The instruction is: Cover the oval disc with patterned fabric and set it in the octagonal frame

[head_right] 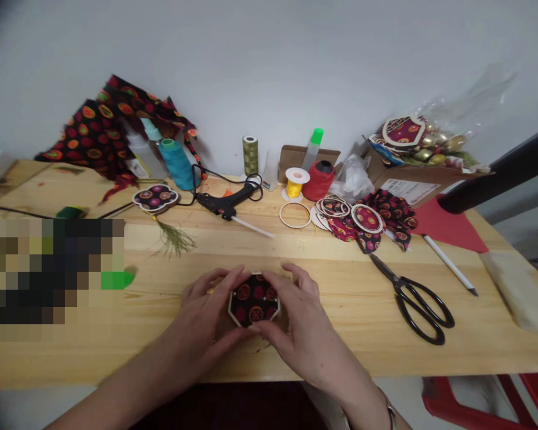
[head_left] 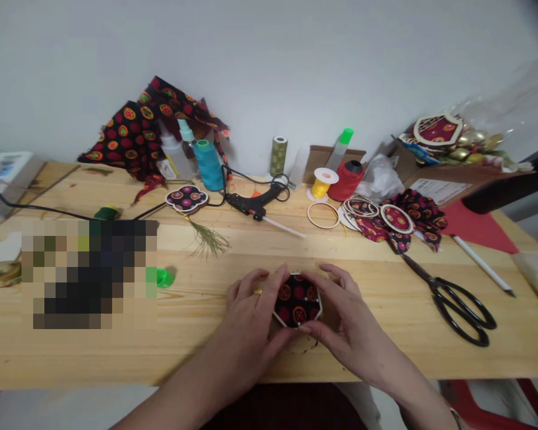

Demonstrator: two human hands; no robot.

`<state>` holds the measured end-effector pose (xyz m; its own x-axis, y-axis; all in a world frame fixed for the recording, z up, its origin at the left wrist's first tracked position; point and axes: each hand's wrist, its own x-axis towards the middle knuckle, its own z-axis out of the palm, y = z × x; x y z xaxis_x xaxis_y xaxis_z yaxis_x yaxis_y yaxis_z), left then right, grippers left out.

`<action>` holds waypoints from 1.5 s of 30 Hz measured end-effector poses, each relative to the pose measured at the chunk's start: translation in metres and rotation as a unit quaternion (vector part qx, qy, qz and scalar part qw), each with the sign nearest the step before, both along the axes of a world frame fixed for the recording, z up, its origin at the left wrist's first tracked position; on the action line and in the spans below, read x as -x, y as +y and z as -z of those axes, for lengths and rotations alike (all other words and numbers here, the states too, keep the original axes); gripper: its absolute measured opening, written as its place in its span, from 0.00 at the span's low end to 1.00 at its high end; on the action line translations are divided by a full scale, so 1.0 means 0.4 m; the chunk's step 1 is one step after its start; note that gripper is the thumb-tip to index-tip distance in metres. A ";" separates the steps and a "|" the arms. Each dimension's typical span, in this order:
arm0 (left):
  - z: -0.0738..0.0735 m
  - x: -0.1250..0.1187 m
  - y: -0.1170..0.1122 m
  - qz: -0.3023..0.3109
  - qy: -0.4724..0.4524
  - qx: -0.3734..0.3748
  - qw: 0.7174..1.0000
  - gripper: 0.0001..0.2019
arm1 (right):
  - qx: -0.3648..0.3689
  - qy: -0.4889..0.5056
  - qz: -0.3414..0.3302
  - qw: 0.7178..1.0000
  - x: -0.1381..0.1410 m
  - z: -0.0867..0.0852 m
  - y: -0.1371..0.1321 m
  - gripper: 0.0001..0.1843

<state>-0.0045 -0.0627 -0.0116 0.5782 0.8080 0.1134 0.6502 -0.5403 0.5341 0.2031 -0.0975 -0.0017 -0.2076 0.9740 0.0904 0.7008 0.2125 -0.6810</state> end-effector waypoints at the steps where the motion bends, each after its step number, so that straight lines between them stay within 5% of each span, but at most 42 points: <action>1: 0.000 -0.001 0.000 0.000 0.003 0.000 1.000 0.40 | 0.000 -0.003 0.000 1.000 0.000 0.002 0.000 0.34; 10: 0.000 -0.001 -0.001 0.005 0.007 0.005 1.000 0.41 | -0.006 -0.010 0.000 1.000 -0.004 0.008 -0.005 0.36; 21: -0.009 -0.002 -0.001 0.008 0.005 0.012 1.000 0.40 | -0.244 -0.067 -0.015 0.967 -0.023 -0.009 -0.090 0.15; 45: -0.009 -0.001 -0.001 0.003 0.000 0.008 1.000 0.43 | -0.237 -0.100 -0.043 0.965 0.021 0.009 -0.103 0.11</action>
<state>-0.0040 -0.0630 -0.0079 0.5827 0.8064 0.1007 0.6470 -0.5353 0.5430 0.1948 -0.1387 -0.0054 -0.3454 0.8116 0.4712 0.7743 0.5301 -0.3455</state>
